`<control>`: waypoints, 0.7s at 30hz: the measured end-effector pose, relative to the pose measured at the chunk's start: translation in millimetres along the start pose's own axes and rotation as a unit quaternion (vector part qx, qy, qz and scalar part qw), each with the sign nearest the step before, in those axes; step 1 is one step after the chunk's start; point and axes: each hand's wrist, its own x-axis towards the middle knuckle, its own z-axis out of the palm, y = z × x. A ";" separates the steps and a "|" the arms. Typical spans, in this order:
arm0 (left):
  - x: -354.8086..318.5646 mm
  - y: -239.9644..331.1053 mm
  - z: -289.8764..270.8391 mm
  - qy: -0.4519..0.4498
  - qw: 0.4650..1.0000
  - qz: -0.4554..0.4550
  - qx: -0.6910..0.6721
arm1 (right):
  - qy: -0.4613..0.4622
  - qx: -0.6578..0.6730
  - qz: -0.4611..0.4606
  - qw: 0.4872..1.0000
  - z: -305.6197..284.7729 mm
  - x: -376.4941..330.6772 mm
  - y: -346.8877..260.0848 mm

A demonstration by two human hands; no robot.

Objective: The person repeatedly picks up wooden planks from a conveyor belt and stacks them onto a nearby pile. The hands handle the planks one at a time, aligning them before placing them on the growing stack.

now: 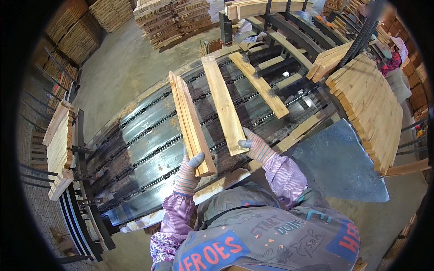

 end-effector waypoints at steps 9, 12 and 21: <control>-7.9 -2.2 -10.8 0.000 1.000 -0.019 -0.021 | 0.007 0.160 -0.060 0.985 3.5 14.3 -40.2; -10.2 -2.5 -15.5 -0.001 0.999 -0.020 -0.026 | 0.179 -0.304 -0.105 0.930 -27.8 27.0 -65.1; -17.0 2.9 -14.4 0.000 1.000 0.007 -0.008 | 0.249 -0.757 0.150 0.585 -28.3 54.9 -72.6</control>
